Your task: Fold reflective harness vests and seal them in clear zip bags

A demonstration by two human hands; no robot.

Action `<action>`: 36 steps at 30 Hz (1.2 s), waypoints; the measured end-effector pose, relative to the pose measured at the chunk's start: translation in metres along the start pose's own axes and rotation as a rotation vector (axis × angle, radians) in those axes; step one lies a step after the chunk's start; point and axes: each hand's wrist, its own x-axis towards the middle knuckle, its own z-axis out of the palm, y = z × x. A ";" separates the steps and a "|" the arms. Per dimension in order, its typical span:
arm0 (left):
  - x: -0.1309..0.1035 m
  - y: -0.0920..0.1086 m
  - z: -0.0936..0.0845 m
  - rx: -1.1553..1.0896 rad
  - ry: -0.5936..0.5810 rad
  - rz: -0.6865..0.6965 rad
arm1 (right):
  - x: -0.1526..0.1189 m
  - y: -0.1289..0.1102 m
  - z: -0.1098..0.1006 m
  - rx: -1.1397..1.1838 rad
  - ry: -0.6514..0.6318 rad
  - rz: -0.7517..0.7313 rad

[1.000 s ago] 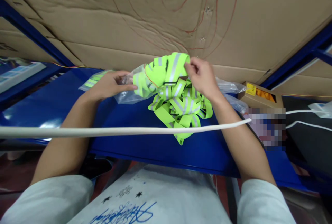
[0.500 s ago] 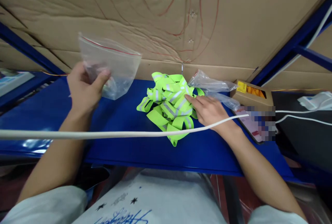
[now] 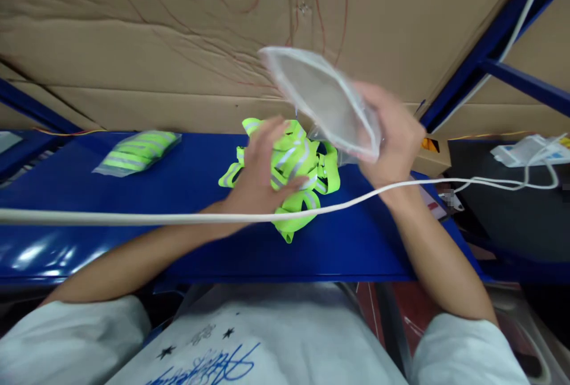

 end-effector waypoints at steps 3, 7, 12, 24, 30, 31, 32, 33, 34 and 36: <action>-0.036 0.013 0.019 0.332 -0.366 0.318 | 0.004 0.033 0.000 -0.335 -0.074 0.025; -0.048 0.002 0.032 0.486 -0.480 0.327 | -0.008 0.065 0.022 -0.486 -0.535 0.141; -0.039 -0.024 0.034 0.489 -0.517 0.179 | -0.027 0.070 0.036 -0.347 -0.779 0.126; -0.052 -0.122 -0.097 0.403 -0.108 0.022 | -0.052 0.092 0.064 -0.382 -0.738 -0.164; -0.113 -0.264 -0.206 0.386 0.168 -0.568 | -0.052 0.100 0.069 -0.420 -0.634 -0.177; -0.122 -0.276 -0.213 0.337 0.125 -0.575 | -0.049 0.093 0.065 -0.438 -0.602 -0.182; -0.129 -0.284 -0.216 0.293 0.087 -0.573 | -0.047 0.086 0.061 -0.456 -0.581 -0.185; -0.133 -0.289 -0.218 0.254 0.064 -0.562 | -0.044 0.079 0.057 -0.468 -0.565 -0.188; -0.133 -0.290 -0.217 0.222 0.060 -0.547 | -0.041 0.072 0.053 -0.472 -0.554 -0.193; -0.127 -0.283 -0.215 0.167 0.083 -0.504 | -0.040 0.062 0.046 -0.444 -0.541 -0.206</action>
